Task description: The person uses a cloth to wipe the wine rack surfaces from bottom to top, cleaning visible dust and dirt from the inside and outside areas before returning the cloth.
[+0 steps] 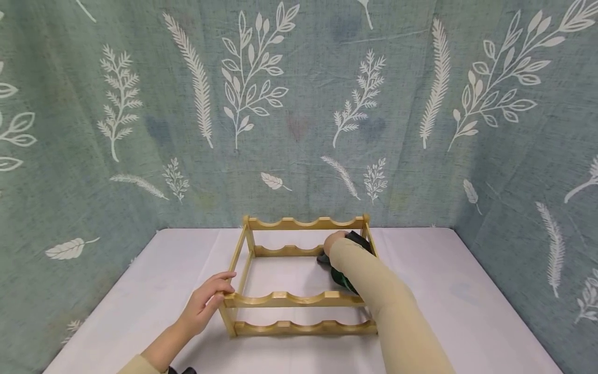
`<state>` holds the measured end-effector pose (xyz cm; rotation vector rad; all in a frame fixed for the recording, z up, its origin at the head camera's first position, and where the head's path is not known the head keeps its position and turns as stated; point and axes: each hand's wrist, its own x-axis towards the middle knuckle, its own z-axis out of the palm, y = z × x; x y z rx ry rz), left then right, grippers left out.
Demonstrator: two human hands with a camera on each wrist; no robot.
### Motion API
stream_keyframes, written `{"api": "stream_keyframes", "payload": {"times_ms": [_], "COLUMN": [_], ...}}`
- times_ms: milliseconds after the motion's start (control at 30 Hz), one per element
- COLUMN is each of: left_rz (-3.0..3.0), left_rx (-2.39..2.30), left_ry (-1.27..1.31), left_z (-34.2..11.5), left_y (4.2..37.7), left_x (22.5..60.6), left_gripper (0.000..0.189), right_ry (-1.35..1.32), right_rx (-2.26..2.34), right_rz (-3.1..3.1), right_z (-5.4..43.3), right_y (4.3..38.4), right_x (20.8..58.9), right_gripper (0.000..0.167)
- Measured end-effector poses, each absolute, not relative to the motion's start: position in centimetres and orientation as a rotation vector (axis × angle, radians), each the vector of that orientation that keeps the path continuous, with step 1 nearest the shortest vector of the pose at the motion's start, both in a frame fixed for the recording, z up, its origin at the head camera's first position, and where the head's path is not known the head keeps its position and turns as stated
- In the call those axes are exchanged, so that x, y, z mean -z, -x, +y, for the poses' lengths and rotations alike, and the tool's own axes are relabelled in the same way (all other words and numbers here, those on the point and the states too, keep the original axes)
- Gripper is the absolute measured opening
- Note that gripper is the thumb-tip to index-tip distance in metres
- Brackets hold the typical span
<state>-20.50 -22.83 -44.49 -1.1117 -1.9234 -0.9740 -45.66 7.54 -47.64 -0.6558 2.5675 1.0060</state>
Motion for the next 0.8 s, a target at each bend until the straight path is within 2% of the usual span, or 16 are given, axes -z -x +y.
{"api": "stream_keyframes", "payload": {"times_ms": [167, 267, 400, 500, 567, 800], "left_rz": [-1.921, -1.907, -1.899, -1.889, -1.881, -1.883], "left_rx": [0.971, 0.970, 0.969, 0.962, 0.955, 0.954], "left_ry": [1.114, 1.114, 1.113, 1.116, 1.116, 1.103], "left_z": [-22.7, -22.7, -22.7, -22.7, -22.7, -22.8], "left_y": [20.5, 20.5, 20.4, 20.5, 20.6, 20.7], "left_x": [44.4, 44.4, 44.5, 44.7, 44.8, 45.0], "left_gripper": [0.017, 0.019, 0.021, 0.023, 0.024, 0.025], "right_ry": [0.431, 0.422, 0.616, 0.768, 0.872, 1.313], "right_rx": [-0.846, -0.798, -0.639, -0.422, -0.330, -0.337], "right_rz": [2.663, 2.670, 2.586, 2.503, 2.495, 2.629], "right_z": [11.0, 11.4, 9.9, 7.8, 6.2, 1.1], "right_y": [49.6, 49.6, 45.3, 41.2, 39.4, 37.7], "right_x": [51.4, 51.4, 46.4, 42.0, 40.5, 40.5], "right_gripper": [0.051, 0.049, 0.026, 0.038, 0.048, 0.056]}}
